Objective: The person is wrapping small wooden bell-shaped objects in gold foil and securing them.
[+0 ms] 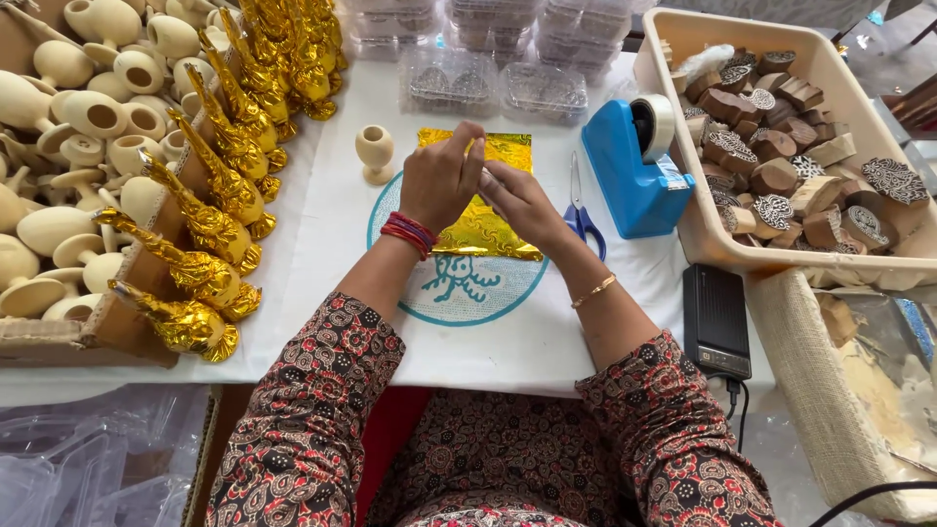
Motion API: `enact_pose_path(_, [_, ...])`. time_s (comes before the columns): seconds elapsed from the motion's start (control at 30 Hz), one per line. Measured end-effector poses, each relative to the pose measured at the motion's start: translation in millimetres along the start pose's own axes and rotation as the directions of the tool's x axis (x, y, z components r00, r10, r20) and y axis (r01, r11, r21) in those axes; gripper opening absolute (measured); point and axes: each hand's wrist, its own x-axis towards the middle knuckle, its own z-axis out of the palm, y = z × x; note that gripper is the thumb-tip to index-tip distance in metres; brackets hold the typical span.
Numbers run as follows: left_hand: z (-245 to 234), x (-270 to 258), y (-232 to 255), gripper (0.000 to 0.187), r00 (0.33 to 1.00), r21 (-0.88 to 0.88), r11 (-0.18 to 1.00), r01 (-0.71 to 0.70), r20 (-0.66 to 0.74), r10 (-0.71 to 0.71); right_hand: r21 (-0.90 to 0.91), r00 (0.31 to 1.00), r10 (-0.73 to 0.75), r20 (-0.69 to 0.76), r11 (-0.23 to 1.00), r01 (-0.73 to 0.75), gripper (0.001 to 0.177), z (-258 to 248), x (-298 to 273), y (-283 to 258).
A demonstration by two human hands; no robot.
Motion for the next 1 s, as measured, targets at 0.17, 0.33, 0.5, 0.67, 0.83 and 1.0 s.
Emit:
enact_pose_path(0.17, [43, -3, -58, 0.035, 0.984, -0.191, 0.965, 0.178, 0.039, -0.174, -0.78, 0.915, -0.392, -0.09, 0.599, 0.18, 0.026, 14, -10, -54])
enact_pose_path(0.33, [19, -2, -18, 0.033, 0.993, -0.157, 0.98, 0.121, 0.018, -0.12, -0.653, 0.929, -0.328, -0.169, 0.744, 0.144, 0.027, 7, -5, -19])
enact_pose_path(0.5, [-1, 2, 5, 0.03, 1.0, 0.081, 0.997, 0.014, -0.017, -0.013, -0.054, 0.976, -0.197, -0.091, 0.98, 0.193, 0.026, 2, 1, 5])
enact_pose_path(0.67, [19, 5, -26, 0.031, 0.975, -0.209, 0.954, 0.213, 0.103, -0.195, -0.789, 0.892, -0.387, -0.233, 0.611, 0.059, 0.029, 6, -12, -44])
enact_pose_path(0.83, [18, 8, -26, 0.032, 0.959, -0.485, 0.831, 0.273, 0.207, -0.194, -0.5, 0.898, -0.371, -0.239, 0.84, 0.214, 0.032, -13, -2, -11])
enact_pose_path(1.0, [13, 12, -39, 0.034, 0.96, -0.758, 0.602, 0.252, 0.272, -0.06, 0.387, 0.989, 0.147, -0.019, 0.913, -0.128, 0.033, -23, -2, -14])
